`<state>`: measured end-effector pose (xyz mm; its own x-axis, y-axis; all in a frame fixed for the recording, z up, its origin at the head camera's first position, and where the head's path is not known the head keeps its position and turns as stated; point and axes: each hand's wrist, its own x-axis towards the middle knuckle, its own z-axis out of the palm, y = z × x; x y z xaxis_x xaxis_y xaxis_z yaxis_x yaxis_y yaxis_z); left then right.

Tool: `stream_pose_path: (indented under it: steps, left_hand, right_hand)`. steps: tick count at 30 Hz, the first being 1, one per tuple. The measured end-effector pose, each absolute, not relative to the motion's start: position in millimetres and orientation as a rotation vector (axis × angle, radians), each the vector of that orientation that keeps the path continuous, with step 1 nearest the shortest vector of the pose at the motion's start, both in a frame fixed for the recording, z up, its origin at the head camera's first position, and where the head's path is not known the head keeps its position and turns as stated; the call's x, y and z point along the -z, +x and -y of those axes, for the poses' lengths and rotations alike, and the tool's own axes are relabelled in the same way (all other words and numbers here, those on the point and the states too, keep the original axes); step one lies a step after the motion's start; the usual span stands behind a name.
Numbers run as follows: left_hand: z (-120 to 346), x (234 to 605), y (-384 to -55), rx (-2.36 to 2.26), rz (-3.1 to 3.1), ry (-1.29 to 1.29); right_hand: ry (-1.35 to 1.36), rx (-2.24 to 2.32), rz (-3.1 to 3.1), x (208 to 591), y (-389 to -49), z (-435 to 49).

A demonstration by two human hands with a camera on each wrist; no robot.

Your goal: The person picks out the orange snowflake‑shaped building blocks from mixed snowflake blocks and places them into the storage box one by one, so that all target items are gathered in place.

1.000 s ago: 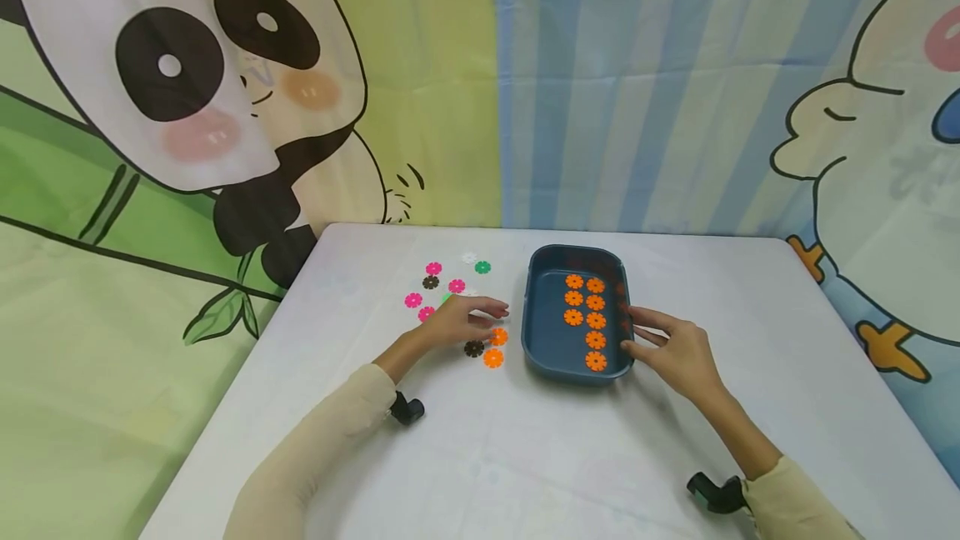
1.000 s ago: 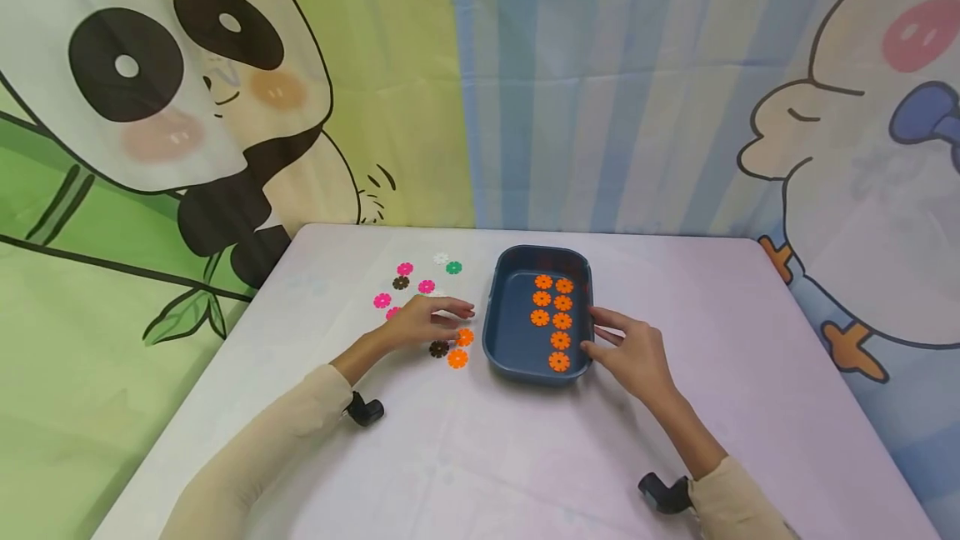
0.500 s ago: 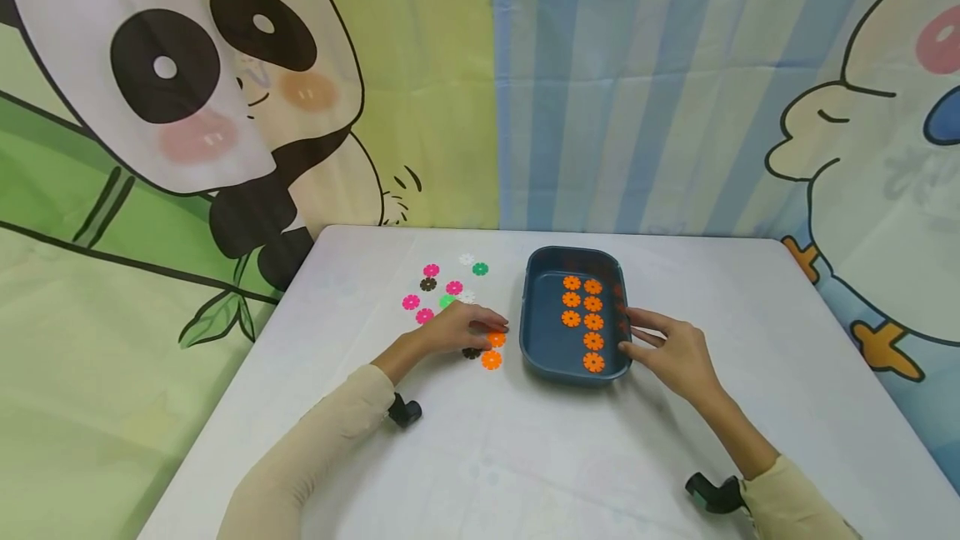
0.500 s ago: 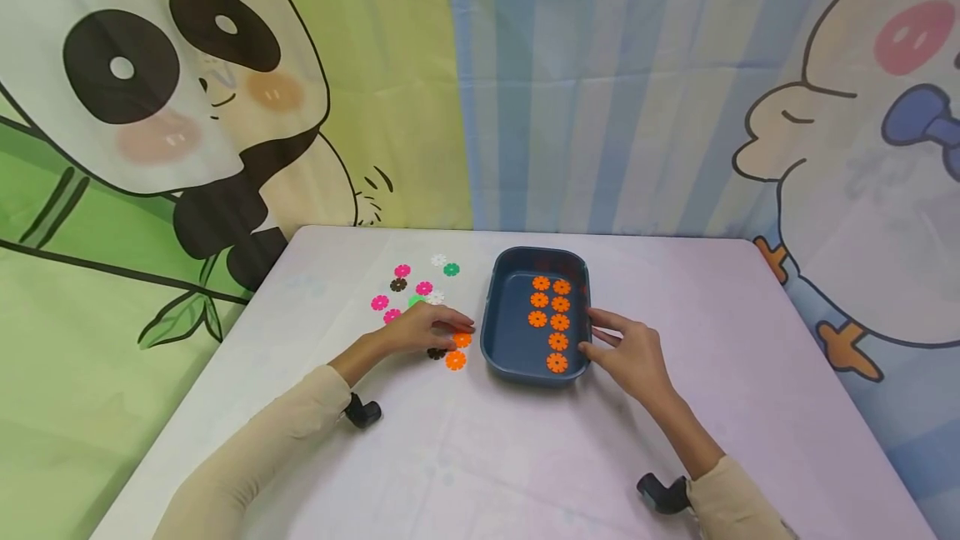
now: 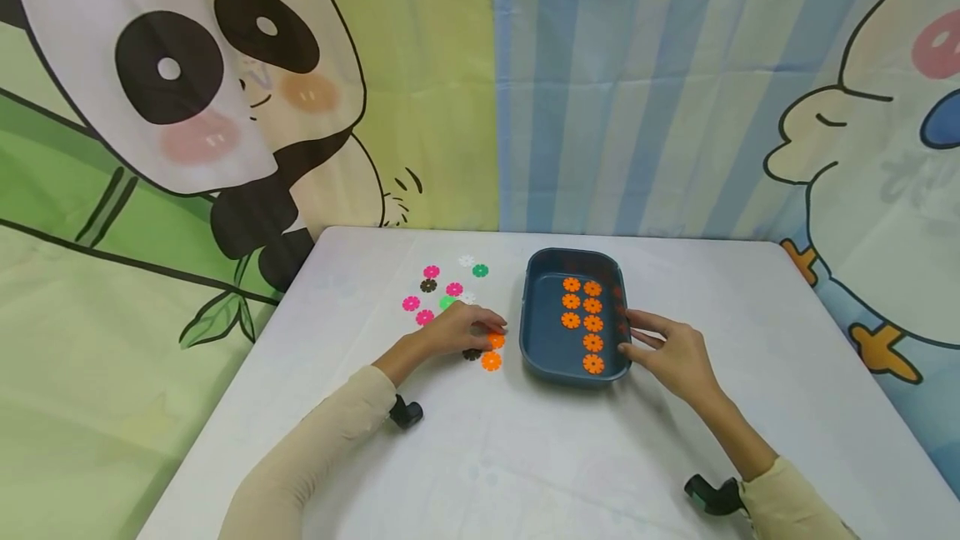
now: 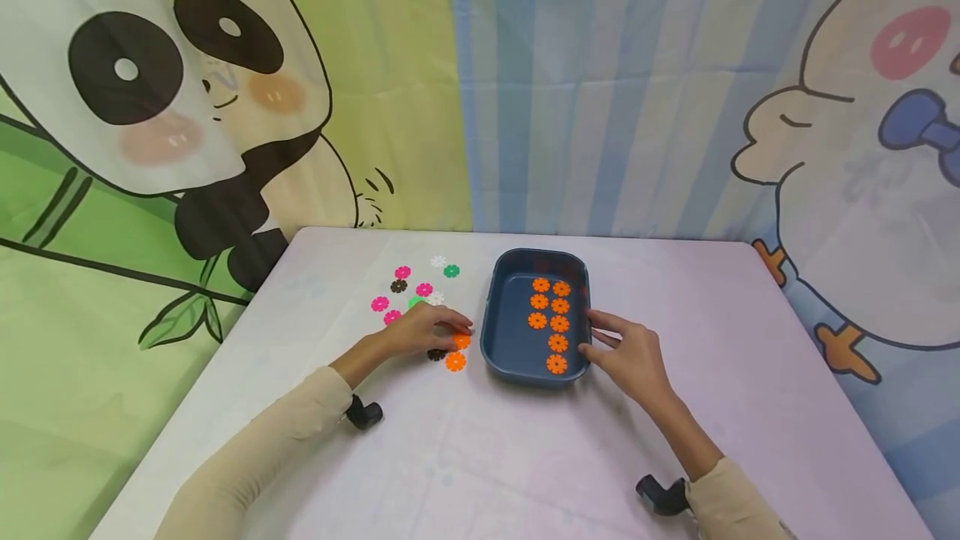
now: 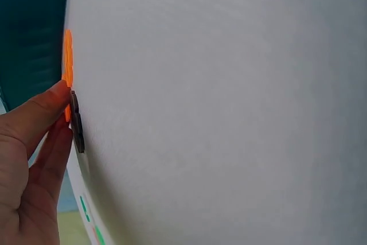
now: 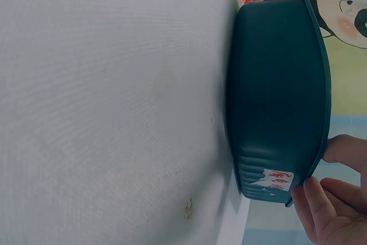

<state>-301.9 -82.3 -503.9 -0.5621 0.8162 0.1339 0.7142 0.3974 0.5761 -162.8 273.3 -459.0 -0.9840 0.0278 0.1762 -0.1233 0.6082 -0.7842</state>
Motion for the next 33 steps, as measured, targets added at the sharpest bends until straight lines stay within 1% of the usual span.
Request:
stream_pose_path:
  steps: [3,10,13,20,27,33]
  left_hand:
    - [83,501,-299,-0.900,-2.495,1.362]
    - [81,495,-296,-1.008,-2.493,1.247]
    - [79,492,-297,-1.063,-2.476,1.263]
    - [76,478,-302,-1.239,-2.428,1.401]
    - [66,467,-302,-1.391,-2.421,1.354]
    - [47,463,-300,-1.472,-2.386,1.321]
  right_hand:
    - [0.078,-1.313,2.661,459,-163,-273]
    - [0.070,-1.320,2.657,460,-162,-273]
    - [0.066,-1.326,2.659,461,-162,-273]
    - [0.076,-1.320,2.655,459,-163,-272]
    - [0.058,-1.314,2.663,457,-162,-272]
    - [0.075,-1.305,2.662,456,-162,-273]
